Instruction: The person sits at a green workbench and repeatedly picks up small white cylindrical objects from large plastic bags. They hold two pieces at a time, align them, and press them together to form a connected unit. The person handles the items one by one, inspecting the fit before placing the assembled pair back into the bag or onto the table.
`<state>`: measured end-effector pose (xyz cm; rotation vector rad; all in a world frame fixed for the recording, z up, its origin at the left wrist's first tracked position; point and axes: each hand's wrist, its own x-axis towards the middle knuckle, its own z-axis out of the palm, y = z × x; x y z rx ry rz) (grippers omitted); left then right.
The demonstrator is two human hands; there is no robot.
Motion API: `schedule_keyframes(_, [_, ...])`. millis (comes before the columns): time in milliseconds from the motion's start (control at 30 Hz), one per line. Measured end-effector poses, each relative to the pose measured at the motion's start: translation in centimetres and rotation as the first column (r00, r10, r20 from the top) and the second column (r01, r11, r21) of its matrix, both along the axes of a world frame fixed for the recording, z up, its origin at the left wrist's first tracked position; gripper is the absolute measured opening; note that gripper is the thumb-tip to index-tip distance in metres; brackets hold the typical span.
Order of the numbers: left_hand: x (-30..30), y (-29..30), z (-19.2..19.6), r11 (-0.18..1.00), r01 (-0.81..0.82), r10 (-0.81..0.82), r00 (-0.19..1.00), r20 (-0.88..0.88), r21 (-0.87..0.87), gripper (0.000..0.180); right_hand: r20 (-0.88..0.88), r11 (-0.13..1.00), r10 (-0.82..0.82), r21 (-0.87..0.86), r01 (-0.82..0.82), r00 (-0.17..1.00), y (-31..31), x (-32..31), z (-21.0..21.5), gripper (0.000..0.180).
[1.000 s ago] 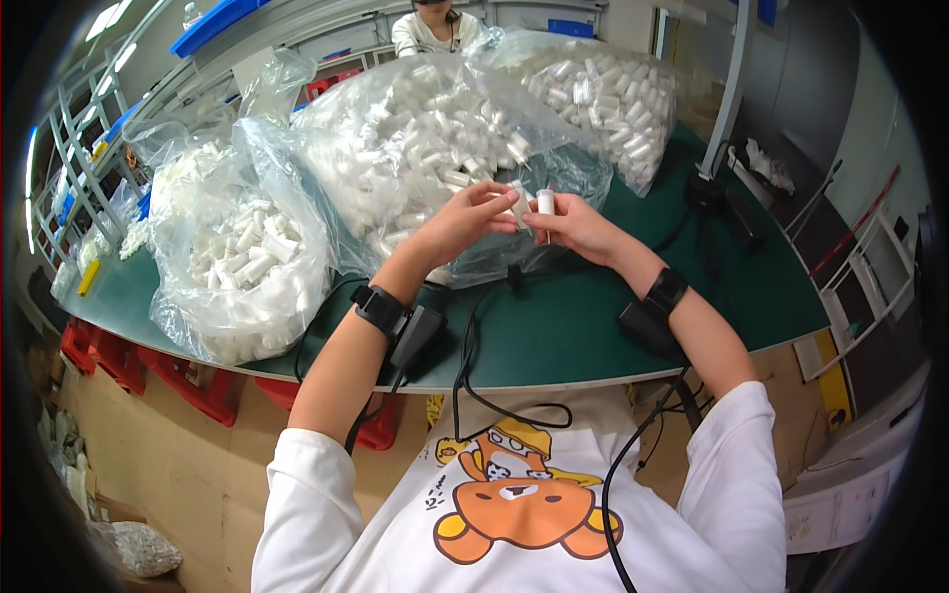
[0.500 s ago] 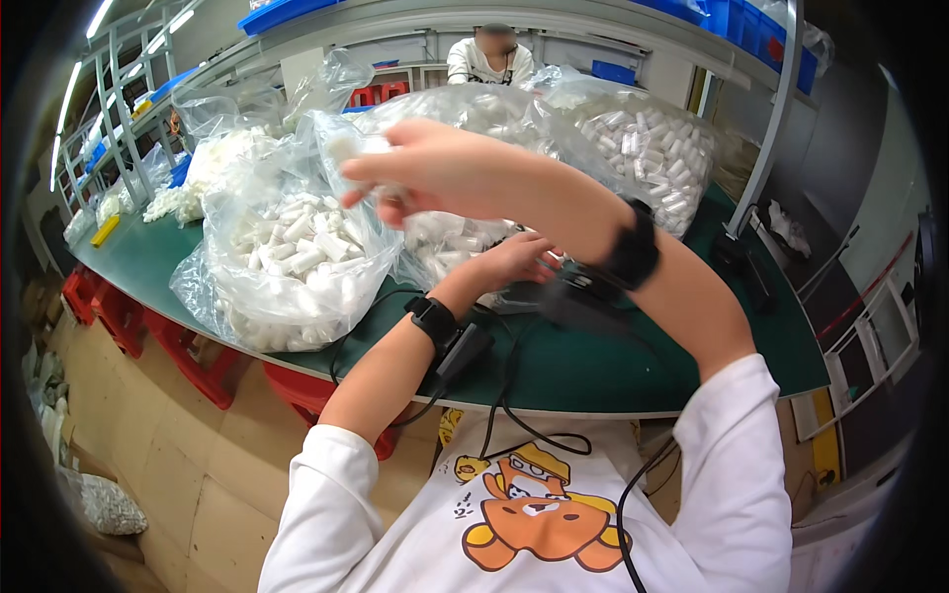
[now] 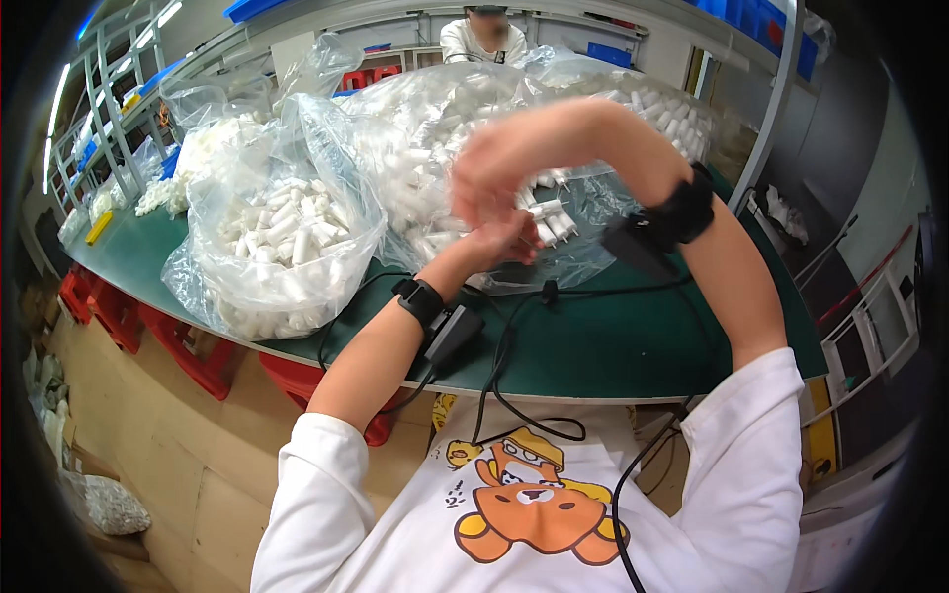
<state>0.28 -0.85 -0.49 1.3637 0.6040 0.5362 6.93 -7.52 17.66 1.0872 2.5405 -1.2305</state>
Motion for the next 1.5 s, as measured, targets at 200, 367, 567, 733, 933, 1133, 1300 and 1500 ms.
schedule_keyframes(200, [0.5, 1.2, -0.3, 0.998, -0.063, 0.060, 0.994, -0.094, -0.031, 0.022, 0.543, 0.923, -0.374, 0.295, 0.246, 0.752, 4.1, 10.4, -10.0, 0.052])
schedule_keyframes(367, [-0.1, 0.4, 0.3, 0.996, -0.066, 0.064, 0.997, -0.039, -0.064, 0.022, 0.331, 0.761, -0.506, 0.606, 0.231, 0.797, 6.8, 11.2, -14.3, 0.062])
schedule_keyframes(567, [0.0, 0.3, 0.0, 0.999, -0.035, 0.033, 0.999, -0.043, -0.041, 0.023, 0.143, 0.762, -0.601, 0.400, 0.510, 0.786, 8.0, 13.6, -17.2, 0.050])
schedule_keyframes(733, [0.0, 0.3, 0.0, 1.000, -0.014, 0.014, 0.999, -0.045, 0.005, 0.022, 0.105, 0.729, -0.637, 0.403, 0.553, 0.763, 5.7, 13.2, -16.3, 0.036])
schedule_keyframes(933, [0.0, 0.1, 0.1, 0.999, 0.031, -0.031, 0.999, 0.020, 0.025, 0.038, -0.330, 0.580, -0.733, 0.154, 0.800, 0.595, 1.2, 11.5, -14.5, 0.035])
schedule_keyframes(1133, [0.3, 0.2, -0.1, 1.000, 0.028, -0.029, 0.995, 0.097, 0.011, 0.037, -0.621, 0.569, -0.641, 0.011, 0.822, 0.452, 0.1, 10.5, -17.2, 0.038])
schedule_keyframes(1300, [0.2, 0.0, 0.8, 0.999, -0.038, 0.042, 0.972, 0.231, -0.021, 0.028, -0.636, 0.670, -0.625, -0.140, 0.729, 0.453, -0.8, 10.2, -16.1, 0.036])
schedule_keyframes(1500, [0.1, 0.0, 1.2, 0.997, -0.050, 0.032, 0.960, 0.279, 0.056, 0.030, -0.670, 0.715, -0.668, -0.459, 0.526, 0.324, -1.4, 10.7, -16.3, 0.036])
